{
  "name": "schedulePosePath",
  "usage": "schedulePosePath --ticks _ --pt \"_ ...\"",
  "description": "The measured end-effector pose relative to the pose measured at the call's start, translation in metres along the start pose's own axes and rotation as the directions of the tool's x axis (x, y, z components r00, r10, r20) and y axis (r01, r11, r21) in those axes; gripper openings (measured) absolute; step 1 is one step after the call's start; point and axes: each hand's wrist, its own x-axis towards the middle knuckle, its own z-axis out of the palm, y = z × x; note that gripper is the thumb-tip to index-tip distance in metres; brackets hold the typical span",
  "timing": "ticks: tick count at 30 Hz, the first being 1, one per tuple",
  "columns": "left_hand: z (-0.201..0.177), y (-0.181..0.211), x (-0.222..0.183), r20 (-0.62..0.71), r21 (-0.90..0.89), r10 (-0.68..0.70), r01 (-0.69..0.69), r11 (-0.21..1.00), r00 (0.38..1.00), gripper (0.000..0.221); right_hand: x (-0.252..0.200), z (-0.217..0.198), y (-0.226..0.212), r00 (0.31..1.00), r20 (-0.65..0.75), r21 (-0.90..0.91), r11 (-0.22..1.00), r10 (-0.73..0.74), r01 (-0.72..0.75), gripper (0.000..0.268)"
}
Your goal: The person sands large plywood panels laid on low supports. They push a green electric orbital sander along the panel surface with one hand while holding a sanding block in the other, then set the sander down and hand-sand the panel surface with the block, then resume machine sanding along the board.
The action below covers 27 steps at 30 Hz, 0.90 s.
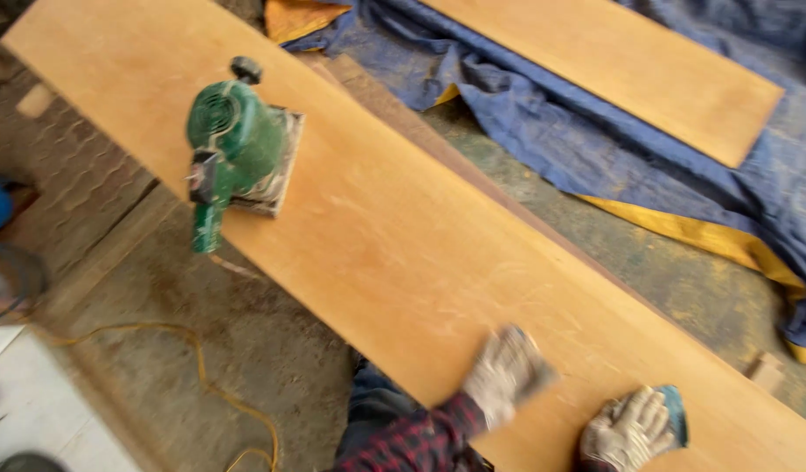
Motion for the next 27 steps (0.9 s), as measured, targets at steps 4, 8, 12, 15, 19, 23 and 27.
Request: schedulePosePath --ticks 4,8,12,15,19,23,27 --pt "0.013 -0.017 -0.010 -0.310 -0.043 0.396 -0.428 0.903 0.865 0.079 0.000 -0.017 0.002 1.000 0.008 -0.042 0.999 0.027 -0.027 0.068" --pt "-0.010 -0.185 -0.014 -0.508 0.041 -0.052 0.084 0.996 0.860 0.085 -0.036 -0.037 -0.034 0.991 0.112 0.044 0.997 -0.074 0.070 0.076" --pt "-0.037 -0.240 -0.011 -0.144 0.075 -0.387 0.400 0.913 0.911 0.072 -0.057 -0.053 -0.139 0.569 0.821 -0.250 0.868 -0.045 0.429 0.085" --pt "-0.034 -0.241 -0.005 -0.125 0.253 -0.435 0.452 0.855 0.892 0.072 -0.006 -0.022 -0.229 0.608 0.605 0.158 0.826 -0.514 0.541 0.071" --pt "-0.024 -0.249 -0.006 -0.373 -0.124 -0.340 0.317 0.940 0.863 0.071 0.067 -0.021 -0.335 0.531 0.493 0.376 0.719 -0.689 0.584 0.072" --pt "-0.026 -0.247 -0.011 -0.358 -0.168 -0.349 0.308 0.936 0.866 0.070 0.097 -0.004 -0.280 0.785 0.211 0.244 0.809 -0.583 0.536 0.066" --pt "-0.035 -0.245 -0.009 -0.343 -0.166 -0.338 0.297 0.940 0.876 0.071 0.114 -0.011 -0.091 0.940 0.160 0.095 0.953 -0.301 0.289 0.066"
